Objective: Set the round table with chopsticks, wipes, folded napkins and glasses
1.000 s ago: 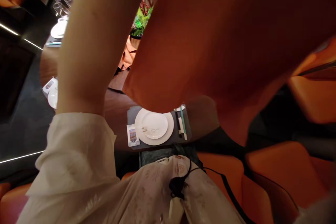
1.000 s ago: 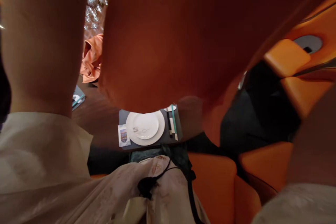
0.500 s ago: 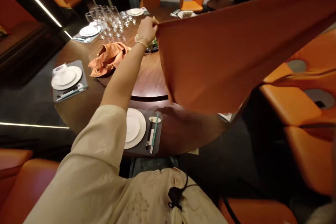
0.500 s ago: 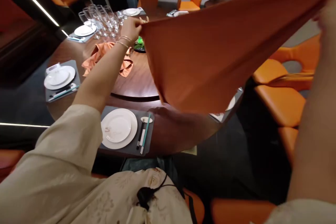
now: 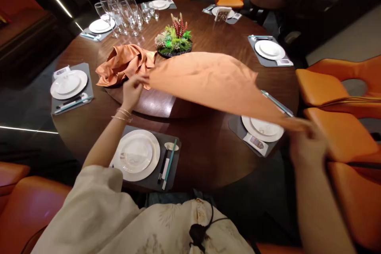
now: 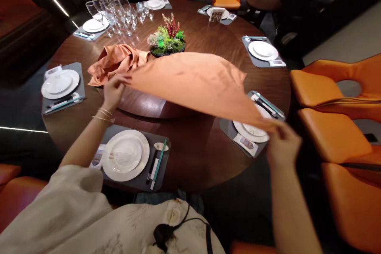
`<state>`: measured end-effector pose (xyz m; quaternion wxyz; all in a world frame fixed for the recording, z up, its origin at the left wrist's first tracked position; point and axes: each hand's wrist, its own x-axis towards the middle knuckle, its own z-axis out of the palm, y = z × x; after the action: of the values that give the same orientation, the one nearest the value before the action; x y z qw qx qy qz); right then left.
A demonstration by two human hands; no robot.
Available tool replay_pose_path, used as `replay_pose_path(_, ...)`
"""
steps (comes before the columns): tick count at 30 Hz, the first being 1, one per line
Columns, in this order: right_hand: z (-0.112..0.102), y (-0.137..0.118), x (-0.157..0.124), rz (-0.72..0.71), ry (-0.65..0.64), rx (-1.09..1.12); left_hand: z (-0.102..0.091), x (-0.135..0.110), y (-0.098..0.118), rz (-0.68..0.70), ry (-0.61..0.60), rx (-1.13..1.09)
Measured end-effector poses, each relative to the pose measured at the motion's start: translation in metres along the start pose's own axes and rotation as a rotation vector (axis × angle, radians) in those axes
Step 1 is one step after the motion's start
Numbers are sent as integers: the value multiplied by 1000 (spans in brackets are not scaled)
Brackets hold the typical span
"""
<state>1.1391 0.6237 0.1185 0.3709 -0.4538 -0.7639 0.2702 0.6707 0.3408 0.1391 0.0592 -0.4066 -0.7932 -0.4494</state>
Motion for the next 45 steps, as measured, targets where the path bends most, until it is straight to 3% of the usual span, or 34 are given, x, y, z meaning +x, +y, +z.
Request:
replay_pose_path(5,101,40,-41,175,-439,184,55,-75,-96,-368,-355,245)
replay_pose_path(8,136,57,-56,186,-620,176,67,-97,-130,-520,-518,360)
replay_pose_path(12,147,57,-37,114,-774,181,56,-106,-148,-636,-681,467)
replay_pose_path(14,156,42,-12,58,-802,180,43,-105,-153,-712,-747,484)
replay_pose_path(16,179,17,23,-26,-801,168,28,-102,-156,-787,-806,446)
replay_pose_path(18,219,-14,65,-143,-780,144,18,-96,-156,-816,-802,404)
replay_pose_path(21,307,-53,126,-301,-732,88,25,-74,-148,-743,-648,384)
replay_pose_path(23,370,-68,156,-306,-717,3,47,-51,-142,-654,-574,339)
replay_pose_path(25,427,-71,171,-261,-755,-106,80,-29,-137,-580,-605,276)
replay_pose_path(27,469,-67,175,-223,-746,-188,117,-10,-136,-543,-658,262)
replay_pose_path(29,499,-59,172,-208,-679,-216,150,3,-139,-526,-670,295)
replay_pose_path(32,525,-50,169,-174,-612,-253,185,23,-147,-542,-595,350)
replay_pose_path(37,549,-47,174,-112,-606,-355,212,65,-154,-746,-532,218)
replay_pose_path(41,554,-45,177,-140,-603,-337,224,82,-156,-785,-522,204)
replay_pose_path(45,544,-44,173,-149,-622,-207,228,74,-154,-728,-467,172)
